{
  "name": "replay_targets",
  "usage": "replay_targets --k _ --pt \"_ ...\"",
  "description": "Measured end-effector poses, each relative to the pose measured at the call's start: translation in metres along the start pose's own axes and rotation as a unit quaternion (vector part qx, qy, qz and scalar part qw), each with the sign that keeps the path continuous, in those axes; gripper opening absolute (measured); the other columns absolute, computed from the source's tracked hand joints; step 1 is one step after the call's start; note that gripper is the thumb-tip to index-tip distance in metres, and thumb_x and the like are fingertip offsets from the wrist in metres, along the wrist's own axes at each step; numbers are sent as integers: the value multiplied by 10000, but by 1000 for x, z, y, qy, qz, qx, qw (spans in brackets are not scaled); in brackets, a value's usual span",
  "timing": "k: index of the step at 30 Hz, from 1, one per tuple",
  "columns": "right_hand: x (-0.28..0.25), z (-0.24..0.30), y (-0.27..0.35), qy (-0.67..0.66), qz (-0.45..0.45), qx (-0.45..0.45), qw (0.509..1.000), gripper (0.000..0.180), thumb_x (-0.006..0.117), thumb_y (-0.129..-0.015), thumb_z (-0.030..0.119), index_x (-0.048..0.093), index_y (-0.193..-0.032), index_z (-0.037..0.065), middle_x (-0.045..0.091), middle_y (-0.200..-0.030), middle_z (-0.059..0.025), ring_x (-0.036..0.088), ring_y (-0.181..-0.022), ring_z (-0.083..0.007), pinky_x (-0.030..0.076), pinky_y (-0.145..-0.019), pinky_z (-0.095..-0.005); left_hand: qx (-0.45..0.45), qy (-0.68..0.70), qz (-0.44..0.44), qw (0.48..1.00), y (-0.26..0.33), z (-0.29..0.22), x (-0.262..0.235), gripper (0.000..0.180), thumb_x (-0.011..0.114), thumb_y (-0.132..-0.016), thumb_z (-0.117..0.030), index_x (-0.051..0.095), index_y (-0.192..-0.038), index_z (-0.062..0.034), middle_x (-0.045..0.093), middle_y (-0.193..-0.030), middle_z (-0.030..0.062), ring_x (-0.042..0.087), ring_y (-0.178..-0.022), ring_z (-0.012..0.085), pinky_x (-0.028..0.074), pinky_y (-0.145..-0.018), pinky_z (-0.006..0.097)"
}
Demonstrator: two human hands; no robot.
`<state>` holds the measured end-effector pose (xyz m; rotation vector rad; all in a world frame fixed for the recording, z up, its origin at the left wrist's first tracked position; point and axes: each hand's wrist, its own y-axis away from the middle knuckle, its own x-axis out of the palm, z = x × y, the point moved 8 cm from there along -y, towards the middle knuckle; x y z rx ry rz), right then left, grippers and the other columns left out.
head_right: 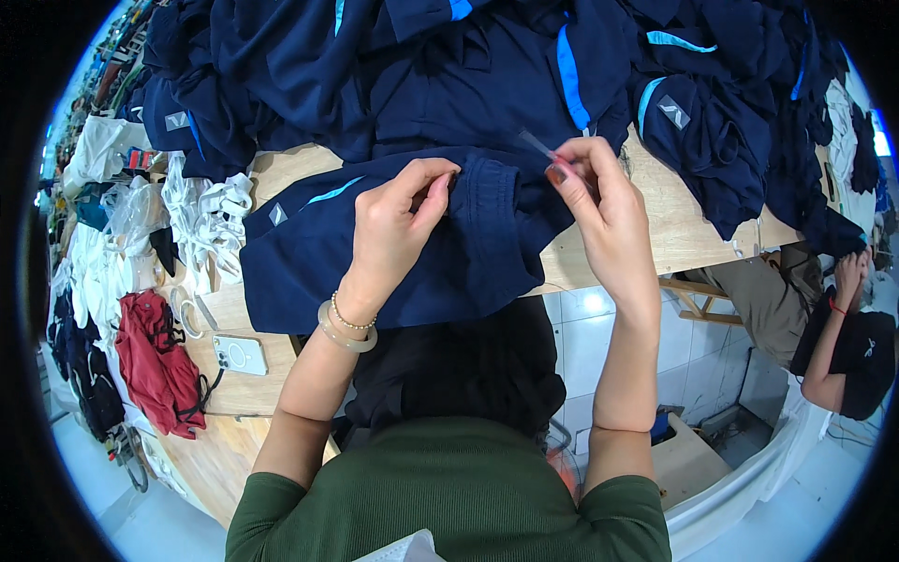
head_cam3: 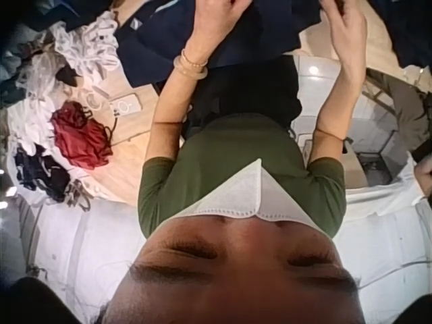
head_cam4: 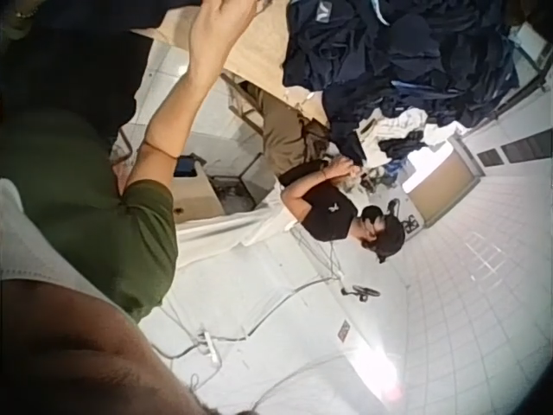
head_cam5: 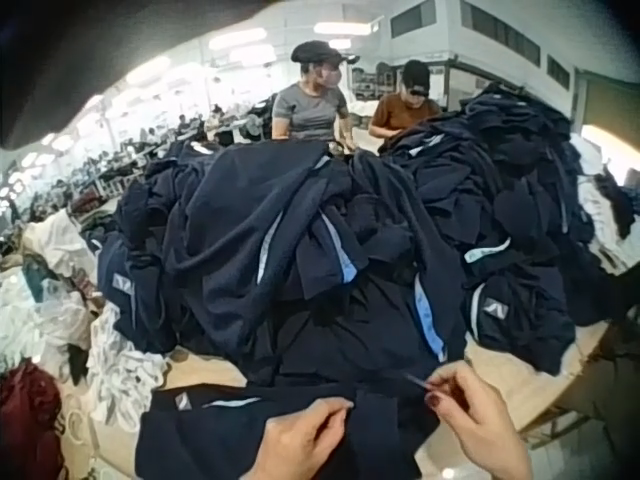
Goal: The recorder uses thread snips to trim excess threads from blue athletic garments on a factory workbench.
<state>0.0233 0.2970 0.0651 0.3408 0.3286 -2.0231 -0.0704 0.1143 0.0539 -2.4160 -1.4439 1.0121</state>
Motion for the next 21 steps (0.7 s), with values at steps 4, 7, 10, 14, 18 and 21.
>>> replay_targets --k 4,7,10,14,18,21 --pt "0 23 -3 89 0 -83 993 181 675 -835 62 630 -1003 13 581 -836 -53 526 -804 -175 424 -712 -286 5 23 4 1000 1 0 0 124 643 -872 7 692 -987 3 681 -742 60 639 -607 99 491 -564 195" --pt "10 38 -3 173 11 -115 978 189 715 -750 27 666 -932 12 588 -857 -58 500 -837 -217 417 -743 -310 5 31 1 1000 1 0 0 126 642 -874 9 696 -987 2 675 -728 57 633 -600 93 485 -556 188" --pt "17 39 -4 204 6 -109 973 164 730 -743 39 674 -893 4 586 -850 -53 479 -826 -223 407 -736 -322 7 37 -2 999 1 -1 1 124 644 -873 8 697 -985 4 668 -713 58 629 -594 88 481 -551 184" --pt "20 33 -4 168 -6 -92 981 171 742 -735 55 678 -886 8 586 -828 -50 477 -808 -220 401 -724 -319 12 40 -1 999 0 -3 0 126 648 -869 7 696 -986 6 660 -703 59 621 -587 85 471 -541 187" --pt "27 34 -4 175 16 -73 982 166 746 -735 67 681 -879 14 590 -824 -50 476 -796 -215 401 -721 -322 2 39 -5 999 1 -2 -3 127 654 -866 4 698 -985 0 656 -700 62 611 -583 85 458 -531 191" --pt "28 34 -5 168 18 -74 983 160 743 -739 68 681 -876 14 593 -827 -48 478 -795 -209 402 -722 -323 10 33 -3 999 1 -3 -2 129 655 -863 5 697 -986 -2 655 -703 67 604 -583 87 452 -527 198"
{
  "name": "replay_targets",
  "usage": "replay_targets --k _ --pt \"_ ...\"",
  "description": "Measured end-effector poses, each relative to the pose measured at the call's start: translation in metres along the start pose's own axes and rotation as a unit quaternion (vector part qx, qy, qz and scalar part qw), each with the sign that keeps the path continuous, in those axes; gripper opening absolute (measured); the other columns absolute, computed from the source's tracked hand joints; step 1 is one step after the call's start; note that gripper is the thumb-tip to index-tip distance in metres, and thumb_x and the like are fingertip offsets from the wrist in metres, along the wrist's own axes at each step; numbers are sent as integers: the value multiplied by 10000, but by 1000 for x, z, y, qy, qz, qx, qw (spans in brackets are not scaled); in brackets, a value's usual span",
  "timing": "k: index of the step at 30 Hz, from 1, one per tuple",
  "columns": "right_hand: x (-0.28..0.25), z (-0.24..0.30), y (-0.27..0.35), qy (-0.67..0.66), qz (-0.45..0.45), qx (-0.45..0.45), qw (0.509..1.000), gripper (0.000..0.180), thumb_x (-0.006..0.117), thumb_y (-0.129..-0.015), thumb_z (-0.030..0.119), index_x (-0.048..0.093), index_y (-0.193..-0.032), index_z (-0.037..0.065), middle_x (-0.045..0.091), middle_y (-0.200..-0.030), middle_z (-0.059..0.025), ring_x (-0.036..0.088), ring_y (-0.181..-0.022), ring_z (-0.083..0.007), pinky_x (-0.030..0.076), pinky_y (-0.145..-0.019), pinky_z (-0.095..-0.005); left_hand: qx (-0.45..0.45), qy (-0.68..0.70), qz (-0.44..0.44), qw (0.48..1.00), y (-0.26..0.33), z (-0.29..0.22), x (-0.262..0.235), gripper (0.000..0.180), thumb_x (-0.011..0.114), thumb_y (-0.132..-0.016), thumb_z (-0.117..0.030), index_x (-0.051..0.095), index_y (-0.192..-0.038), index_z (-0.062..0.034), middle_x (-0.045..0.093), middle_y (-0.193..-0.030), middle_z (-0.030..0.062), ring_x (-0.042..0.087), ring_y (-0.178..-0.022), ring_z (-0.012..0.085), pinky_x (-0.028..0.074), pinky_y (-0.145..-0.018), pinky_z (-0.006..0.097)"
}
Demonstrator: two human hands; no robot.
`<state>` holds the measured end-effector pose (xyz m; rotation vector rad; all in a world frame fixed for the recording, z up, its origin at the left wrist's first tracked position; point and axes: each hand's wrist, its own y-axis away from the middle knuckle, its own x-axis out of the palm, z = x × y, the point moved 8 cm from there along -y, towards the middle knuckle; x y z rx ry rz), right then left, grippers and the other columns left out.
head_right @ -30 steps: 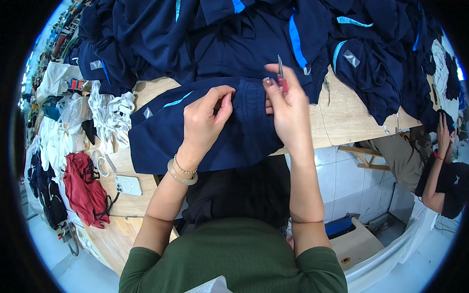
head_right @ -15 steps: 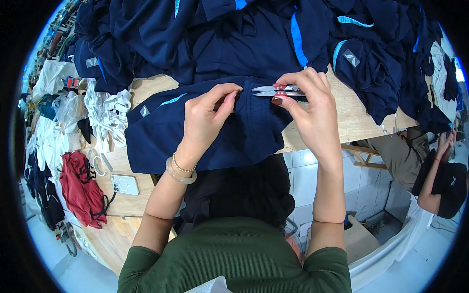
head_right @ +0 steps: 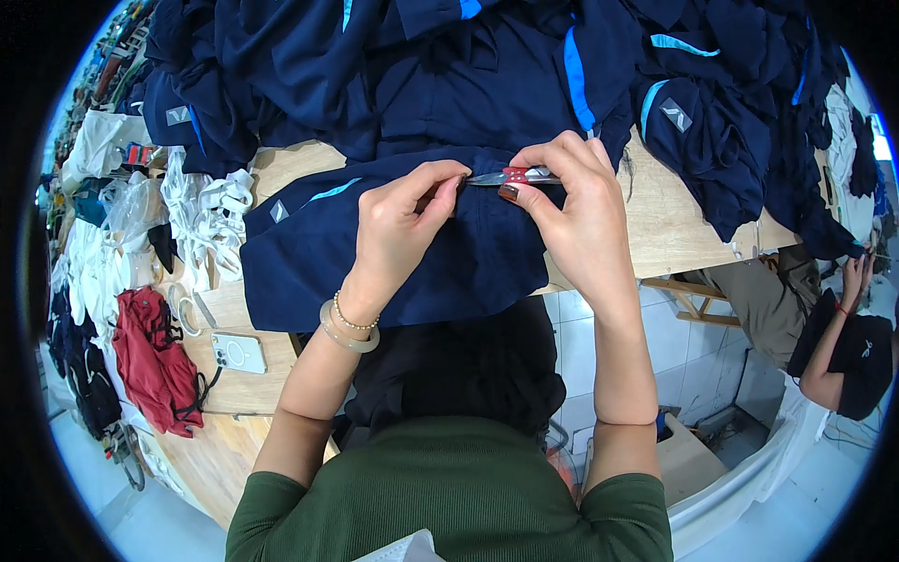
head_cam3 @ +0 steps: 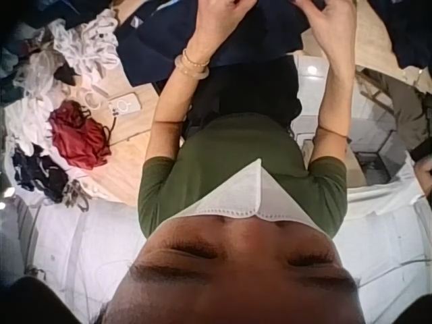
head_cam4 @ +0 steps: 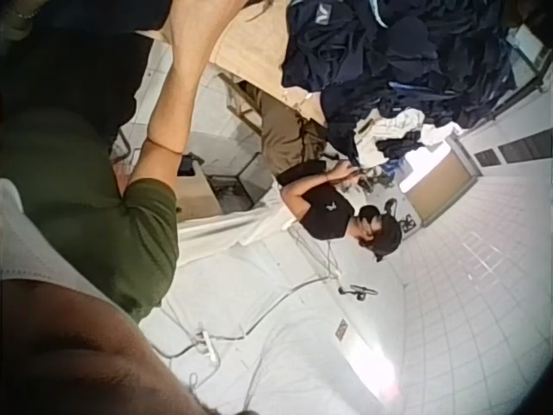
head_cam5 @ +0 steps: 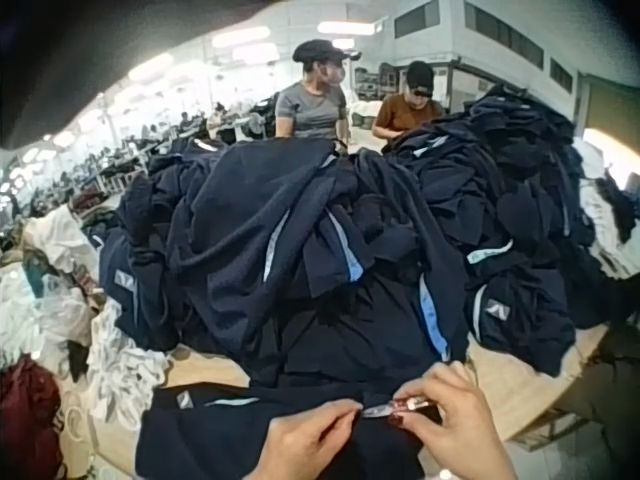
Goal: The recorder uses thread snips to trim excess threads from blue athletic garments on a factory workbench.
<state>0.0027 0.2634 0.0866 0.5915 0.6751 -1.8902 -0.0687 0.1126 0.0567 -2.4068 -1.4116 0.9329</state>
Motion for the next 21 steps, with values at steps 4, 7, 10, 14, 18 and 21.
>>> replay_targets --k 4,7,10,14,18,21 --pt "0 0 -1 21 5 -2 1000 159 741 -740 69 682 -877 15 593 -828 -46 477 -794 -207 402 -727 -318 0 2 3 1000 -2 -1 0 131 653 -866 5 697 -989 -2 667 -721 70 612 -593 87 461 -534 197" --pt "1 -2 -3 5 5 7 1000 141 740 -746 73 685 -865 20 590 -830 -49 481 -800 -212 400 -730 -322 -4 5 2 1000 -1 3 2 136 647 -870 10 693 -997 6 691 -753 75 648 -626 96 498 -568 193" --pt "5 -12 -1 13 14 12 1000 153 718 -777 51 664 -914 6 576 -827 -28 525 -839 -148 423 -773 -262 -20 25 6 999 -2 6 3 126 634 -879 16 685 -994 26 716 -793 81 695 -684 116 559 -641 201" --pt "2 -35 11 -243 -67 107 962 175 688 -873 89 632 -1000 -16 618 -876 -15 576 -847 -78 458 -771 -230 -117 151 -15 981 0 23 1 118 570 -934 -3 650 -1008 41 712 -859 101 707 -751 149 573 -681 234" --pt "37 -56 42 -281 -15 211 936 187 751 -834 101 625 -918 -9 583 -826 4 499 -744 -40 412 -699 -181 -231 395 -26 889 11 40 -1 241 422 -1028 -100 597 -1067 61 653 -1112 159 689 -943 214 566 -817 283" --pt "38 -80 47 -270 -61 240 930 146 738 -826 48 608 -859 -9 561 -771 23 468 -704 -14 387 -662 -173 -175 213 -15 961 22 52 -29 252 551 -963 -111 587 -1165 35 597 -1240 140 618 -1101 240 512 -913 309"
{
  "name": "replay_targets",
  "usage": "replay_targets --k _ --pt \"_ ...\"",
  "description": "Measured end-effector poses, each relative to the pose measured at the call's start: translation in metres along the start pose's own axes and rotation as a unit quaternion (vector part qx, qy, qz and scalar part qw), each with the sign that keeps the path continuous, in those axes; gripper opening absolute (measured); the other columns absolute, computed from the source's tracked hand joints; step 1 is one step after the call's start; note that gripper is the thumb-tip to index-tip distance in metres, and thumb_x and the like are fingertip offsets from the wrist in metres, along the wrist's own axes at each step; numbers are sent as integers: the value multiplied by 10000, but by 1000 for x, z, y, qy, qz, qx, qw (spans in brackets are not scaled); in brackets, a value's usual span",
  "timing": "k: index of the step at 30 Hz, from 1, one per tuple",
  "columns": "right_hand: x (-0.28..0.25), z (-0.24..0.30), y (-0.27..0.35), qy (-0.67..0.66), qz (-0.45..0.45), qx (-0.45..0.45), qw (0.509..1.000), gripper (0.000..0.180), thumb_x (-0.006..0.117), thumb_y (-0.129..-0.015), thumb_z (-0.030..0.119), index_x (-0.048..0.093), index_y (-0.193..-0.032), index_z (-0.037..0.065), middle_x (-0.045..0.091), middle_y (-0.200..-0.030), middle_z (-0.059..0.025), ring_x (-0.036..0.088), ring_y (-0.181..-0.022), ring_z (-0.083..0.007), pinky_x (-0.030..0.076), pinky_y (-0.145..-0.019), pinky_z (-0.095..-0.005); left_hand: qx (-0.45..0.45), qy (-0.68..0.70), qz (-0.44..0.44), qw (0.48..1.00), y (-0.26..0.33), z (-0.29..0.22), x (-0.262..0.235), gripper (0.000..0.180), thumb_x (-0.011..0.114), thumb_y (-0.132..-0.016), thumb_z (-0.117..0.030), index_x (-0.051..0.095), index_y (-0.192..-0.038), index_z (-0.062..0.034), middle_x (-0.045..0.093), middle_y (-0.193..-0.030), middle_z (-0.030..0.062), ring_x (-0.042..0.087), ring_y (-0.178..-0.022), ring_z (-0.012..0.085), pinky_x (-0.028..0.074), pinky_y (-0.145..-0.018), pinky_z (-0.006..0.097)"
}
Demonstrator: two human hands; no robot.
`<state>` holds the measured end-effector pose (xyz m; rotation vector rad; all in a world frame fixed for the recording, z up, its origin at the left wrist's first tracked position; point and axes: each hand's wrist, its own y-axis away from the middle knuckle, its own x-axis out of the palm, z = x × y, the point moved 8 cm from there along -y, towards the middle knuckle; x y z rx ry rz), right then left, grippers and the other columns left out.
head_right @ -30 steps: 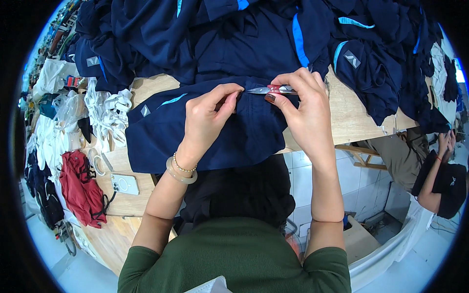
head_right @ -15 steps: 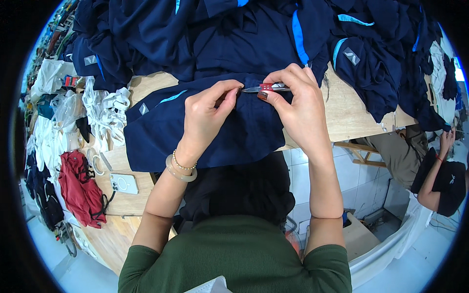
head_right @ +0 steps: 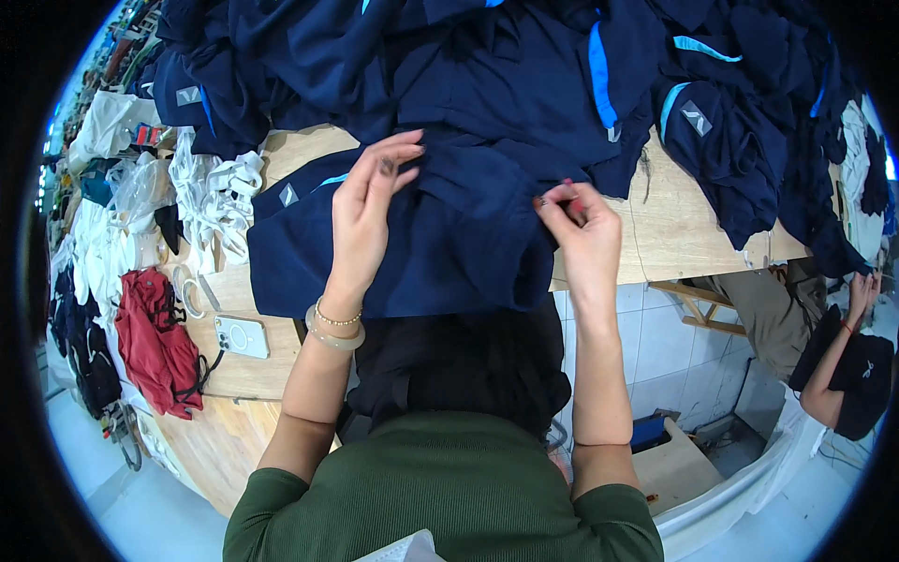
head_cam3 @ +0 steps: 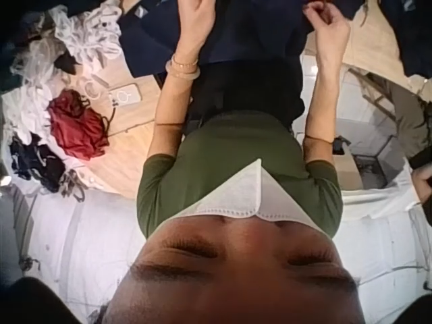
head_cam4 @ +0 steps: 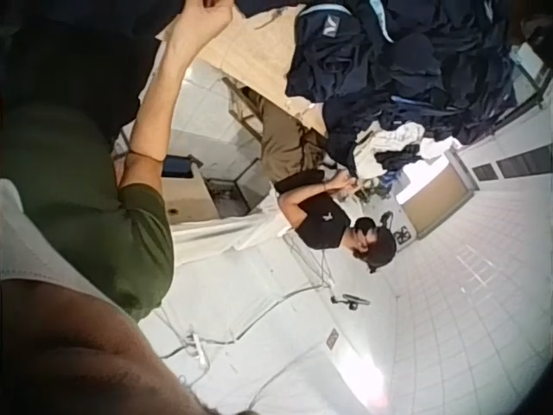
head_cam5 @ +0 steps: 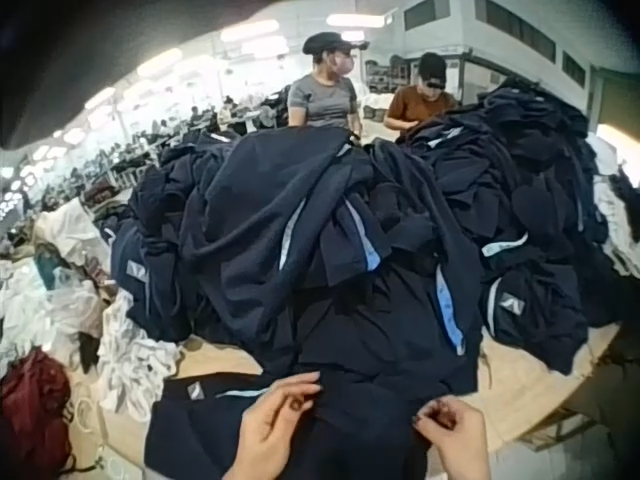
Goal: The recorder uses thread snips to trim excess threads from blue athletic garments on a factory workbench.
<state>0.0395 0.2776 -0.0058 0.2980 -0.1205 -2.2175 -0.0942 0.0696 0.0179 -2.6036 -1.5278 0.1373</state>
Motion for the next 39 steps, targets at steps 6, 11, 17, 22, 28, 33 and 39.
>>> replay_targets --k 6,11,17,22,28,33,39 --pt "-18 4 18 17 -42 72 996 167 702 -876 105 616 -783 -3 569 -750 37 488 -707 -24 396 -702 -184 66 -309 -25 949 59 0 -17 743 797 -727 -148 451 -1370 -17 377 -1468 165 413 -1319 370 370 -1078 410" --pt "-2 -6 25 -2 19 43 999 137 733 -851 109 644 -788 27 638 -830 7 548 -791 -59 426 -766 -208 120 -357 -1 926 82 2 7 628 795 -681 -87 560 -1258 -8 492 -1353 166 466 -1264 348 388 -1051 420" --pt "-41 -39 -36 -46 -110 1 993 122 647 -909 95 652 -842 -7 577 -765 33 482 -730 -46 383 -716 -188 143 -377 96 910 108 17 48 404 697 -799 -134 624 -1181 -26 565 -1284 100 485 -1243 276 338 -1069 456" --pt "-36 -45 -38 -33 -104 14 994 118 634 -919 96 662 -846 8 575 -744 37 449 -704 -45 361 -692 -188 153 -338 70 926 107 14 44 319 716 -766 -77 673 -1079 -34 600 -1203 97 546 -1135 297 399 -990 448" --pt "-36 -49 -39 -54 -98 19 994 133 634 -921 103 663 -823 17 563 -737 45 439 -704 -47 353 -685 -193 198 -282 -29 938 67 -7 35 210 687 -772 56 660 -966 -20 570 -951 81 589 -800 222 505 -678 317" --pt "-37 -50 -40 -56 -98 15 994 124 635 -918 98 672 -832 17 582 -749 40 454 -712 -44 359 -688 -196 163 -312 31 935 36 3 41 254 729 -762 -3 697 -1004 -71 527 -899 52 541 -659 169 479 -609 292" --pt "-35 -45 -40 -54 -99 23 993 107 646 -911 94 683 -842 22 588 -751 44 455 -701 -37 360 -669 -191 105 -291 120 943 24 16 38 275 733 -748 7 715 -1007 -84 494 -891 31 485 -638 137 459 -614 276"
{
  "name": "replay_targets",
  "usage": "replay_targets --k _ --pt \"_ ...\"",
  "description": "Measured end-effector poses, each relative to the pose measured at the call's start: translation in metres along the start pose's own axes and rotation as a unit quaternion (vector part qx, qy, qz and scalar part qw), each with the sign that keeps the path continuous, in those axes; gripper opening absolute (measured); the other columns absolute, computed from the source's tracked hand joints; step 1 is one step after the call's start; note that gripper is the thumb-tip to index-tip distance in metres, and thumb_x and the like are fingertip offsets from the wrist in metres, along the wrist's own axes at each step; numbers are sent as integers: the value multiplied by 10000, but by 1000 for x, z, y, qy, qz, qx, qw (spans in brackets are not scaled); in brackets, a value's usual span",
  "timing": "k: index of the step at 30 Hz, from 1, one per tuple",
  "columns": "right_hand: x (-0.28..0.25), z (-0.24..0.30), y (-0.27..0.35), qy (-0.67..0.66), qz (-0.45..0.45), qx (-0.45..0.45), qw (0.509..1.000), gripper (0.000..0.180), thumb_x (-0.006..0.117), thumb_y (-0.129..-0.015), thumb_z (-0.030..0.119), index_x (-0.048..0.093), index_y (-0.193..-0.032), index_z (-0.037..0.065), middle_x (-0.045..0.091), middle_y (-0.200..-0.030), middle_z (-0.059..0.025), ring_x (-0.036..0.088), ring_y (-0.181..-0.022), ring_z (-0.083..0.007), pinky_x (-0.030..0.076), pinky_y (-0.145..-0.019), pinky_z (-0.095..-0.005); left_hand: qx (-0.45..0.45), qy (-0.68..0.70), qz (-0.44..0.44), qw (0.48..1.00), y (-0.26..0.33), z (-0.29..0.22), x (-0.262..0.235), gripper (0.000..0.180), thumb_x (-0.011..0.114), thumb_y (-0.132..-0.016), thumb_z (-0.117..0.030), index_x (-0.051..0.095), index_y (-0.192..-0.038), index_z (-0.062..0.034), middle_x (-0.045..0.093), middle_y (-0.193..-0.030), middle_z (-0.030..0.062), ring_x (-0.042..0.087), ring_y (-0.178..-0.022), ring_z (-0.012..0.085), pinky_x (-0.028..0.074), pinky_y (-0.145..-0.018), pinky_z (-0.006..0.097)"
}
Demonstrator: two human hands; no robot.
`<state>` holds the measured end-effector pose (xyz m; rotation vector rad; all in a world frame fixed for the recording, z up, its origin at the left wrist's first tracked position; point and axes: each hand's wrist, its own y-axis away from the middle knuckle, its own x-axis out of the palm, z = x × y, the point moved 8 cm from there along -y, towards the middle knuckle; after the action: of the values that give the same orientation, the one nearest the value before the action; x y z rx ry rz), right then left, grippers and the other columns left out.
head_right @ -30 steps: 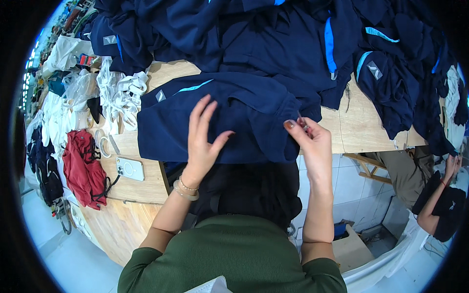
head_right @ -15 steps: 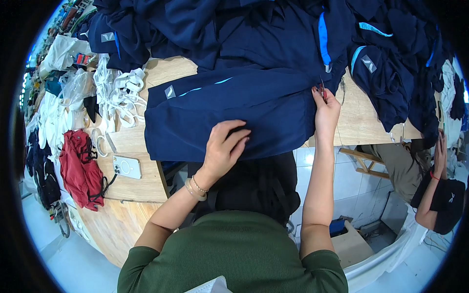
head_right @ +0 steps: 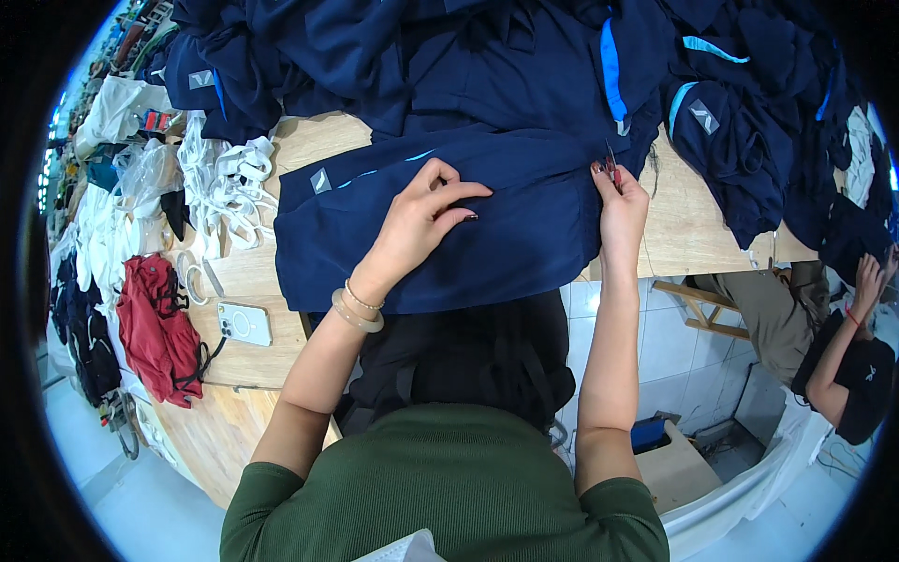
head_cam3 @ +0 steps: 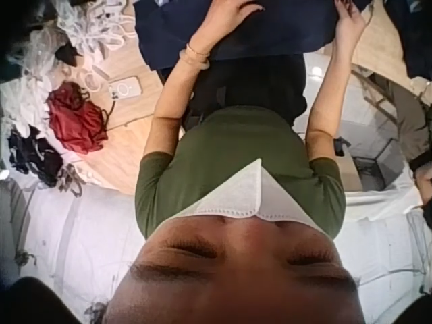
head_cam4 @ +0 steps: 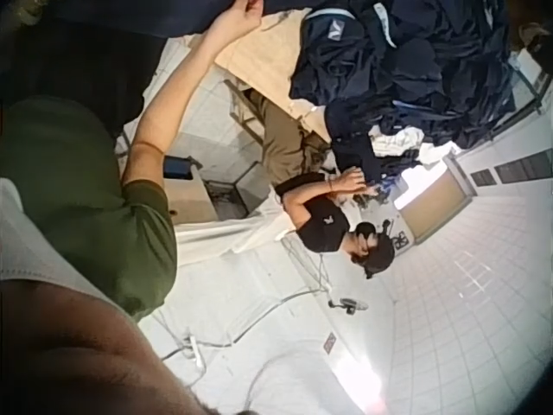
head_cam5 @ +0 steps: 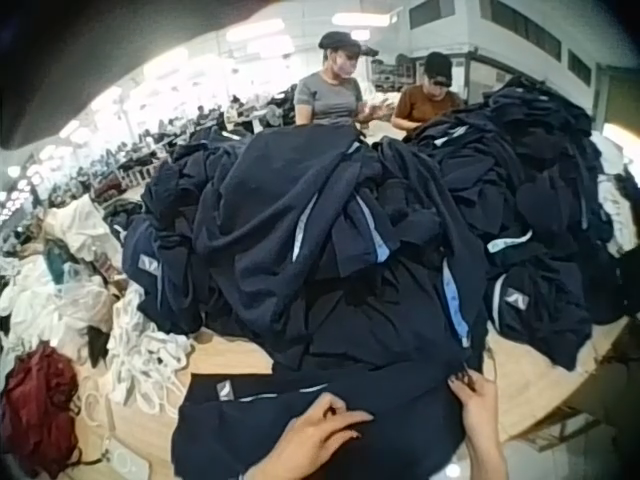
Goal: The recorder uses thread snips to trim excess threads from blue athletic garments on a factory workbench.
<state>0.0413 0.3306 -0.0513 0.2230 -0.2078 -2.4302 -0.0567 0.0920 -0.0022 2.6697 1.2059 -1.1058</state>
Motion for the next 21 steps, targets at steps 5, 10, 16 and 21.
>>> replay_targets --k 5,10,16,21 --pt "0 -2 -1 -5 3 -2 1000 110 647 -913 98 683 -840 25 583 -741 51 451 -693 -33 359 -661 -188 -96 181 47 978 -1 27 3 252 707 -764 53 730 -988 -59 480 -879 -8 404 -626 86 407 -611 235" --pt "-2 -8 -5 -12 9 0 1000 113 649 -914 103 681 -837 26 579 -740 54 451 -696 -31 359 -665 -186 -85 191 27 977 -4 27 4 209 696 -787 28 733 -975 -55 546 -833 25 497 -655 103 427 -617 252" --pt "-5 -10 -7 24 19 -6 1000 134 626 -921 93 707 -982 6 686 -906 -17 587 -817 -75 440 -790 -206 -59 60 83 993 -7 16 5 162 689 -825 -52 728 -980 -70 554 -743 67 542 -626 169 446 -593 290" --pt "-4 -7 -6 32 18 -12 999 138 623 -925 96 709 -984 5 684 -895 -15 583 -802 -73 441 -782 -209 -26 -4 45 999 -7 10 5 133 702 -812 -70 716 -944 -62 543 -764 73 535 -607 193 456 -585 301"
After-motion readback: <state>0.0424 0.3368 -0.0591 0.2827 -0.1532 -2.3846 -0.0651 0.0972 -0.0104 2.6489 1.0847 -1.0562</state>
